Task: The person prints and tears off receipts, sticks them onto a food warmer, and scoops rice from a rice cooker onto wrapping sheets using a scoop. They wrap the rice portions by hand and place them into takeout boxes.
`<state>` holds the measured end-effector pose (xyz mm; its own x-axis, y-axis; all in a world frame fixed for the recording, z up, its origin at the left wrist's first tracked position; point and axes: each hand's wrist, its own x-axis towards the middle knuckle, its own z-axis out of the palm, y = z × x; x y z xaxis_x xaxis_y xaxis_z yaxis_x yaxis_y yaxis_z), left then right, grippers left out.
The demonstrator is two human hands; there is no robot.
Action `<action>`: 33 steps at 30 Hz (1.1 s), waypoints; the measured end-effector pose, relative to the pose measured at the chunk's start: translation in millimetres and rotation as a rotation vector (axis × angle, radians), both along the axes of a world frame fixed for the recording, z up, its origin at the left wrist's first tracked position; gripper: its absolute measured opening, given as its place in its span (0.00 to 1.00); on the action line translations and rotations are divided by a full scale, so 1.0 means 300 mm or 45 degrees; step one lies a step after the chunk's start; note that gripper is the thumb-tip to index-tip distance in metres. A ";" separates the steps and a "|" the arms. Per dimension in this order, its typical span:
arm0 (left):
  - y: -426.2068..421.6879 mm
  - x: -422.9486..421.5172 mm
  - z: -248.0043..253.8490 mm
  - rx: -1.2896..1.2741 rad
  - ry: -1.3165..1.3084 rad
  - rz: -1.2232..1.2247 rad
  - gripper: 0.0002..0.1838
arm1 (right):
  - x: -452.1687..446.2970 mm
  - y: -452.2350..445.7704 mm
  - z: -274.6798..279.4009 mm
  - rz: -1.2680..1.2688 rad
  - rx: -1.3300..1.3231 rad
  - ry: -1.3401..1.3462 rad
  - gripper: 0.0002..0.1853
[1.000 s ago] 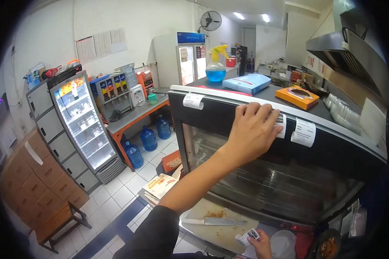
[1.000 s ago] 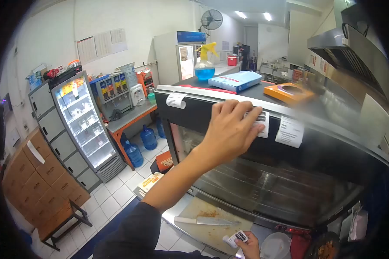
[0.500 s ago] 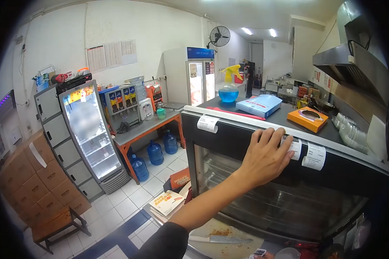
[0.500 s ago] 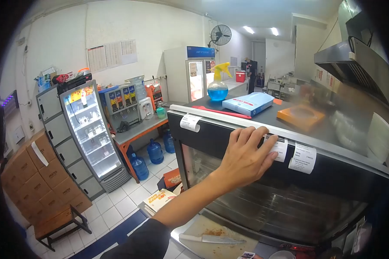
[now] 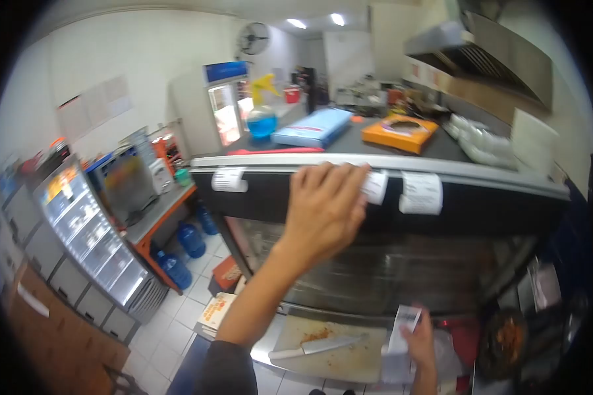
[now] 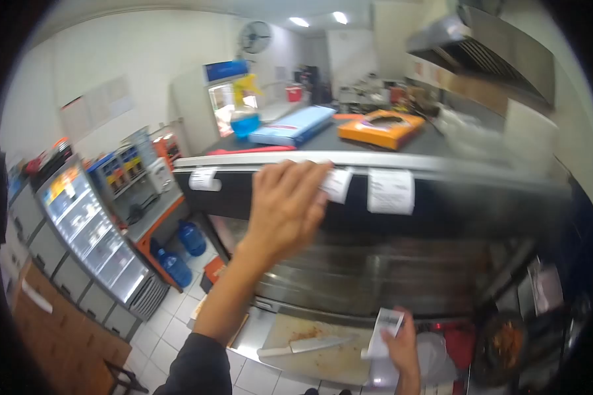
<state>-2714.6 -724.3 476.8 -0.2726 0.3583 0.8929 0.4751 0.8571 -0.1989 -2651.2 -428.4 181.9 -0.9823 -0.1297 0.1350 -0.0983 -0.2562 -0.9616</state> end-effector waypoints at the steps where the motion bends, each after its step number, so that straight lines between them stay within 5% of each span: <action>1: 0.007 0.001 0.000 0.017 -0.011 -0.022 0.22 | -0.016 0.004 0.106 -0.091 0.015 0.114 0.41; 5: -0.002 -0.001 -0.018 -0.010 0.081 0.047 0.21 | -0.046 0.015 0.509 -0.284 -0.012 0.434 0.45; 9: 0.015 0.015 -0.021 0.041 -0.017 0.045 0.20 | -0.140 0.021 0.756 -0.257 0.083 0.877 0.27; 14: 0.011 0.015 -0.023 0.071 -0.015 -0.028 0.19 | -0.248 0.023 0.917 -0.156 0.226 0.885 0.15; 22: 0.024 0.031 -0.020 0.095 -0.057 0.000 0.20 | -0.251 0.049 0.986 -0.380 0.585 0.759 0.14; 25: 0.024 0.026 -0.023 0.105 -0.043 0.002 0.19 | -0.220 0.037 1.002 -0.599 0.860 0.969 0.15; 28: 0.026 0.021 -0.023 0.114 -0.031 0.004 0.19 | -0.190 0.008 0.993 -1.231 1.546 1.357 0.15; 33: 0.034 0.013 -0.023 0.104 0.001 0.021 0.20 | -0.268 0.062 0.997 -1.157 1.507 1.774 0.13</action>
<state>-2710.6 -714.1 469.8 -0.2772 0.2796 0.9192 0.4604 0.8784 -0.1283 -2731.7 -409.7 480.9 -0.1290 -0.3334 0.9339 -0.4764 0.8468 0.2365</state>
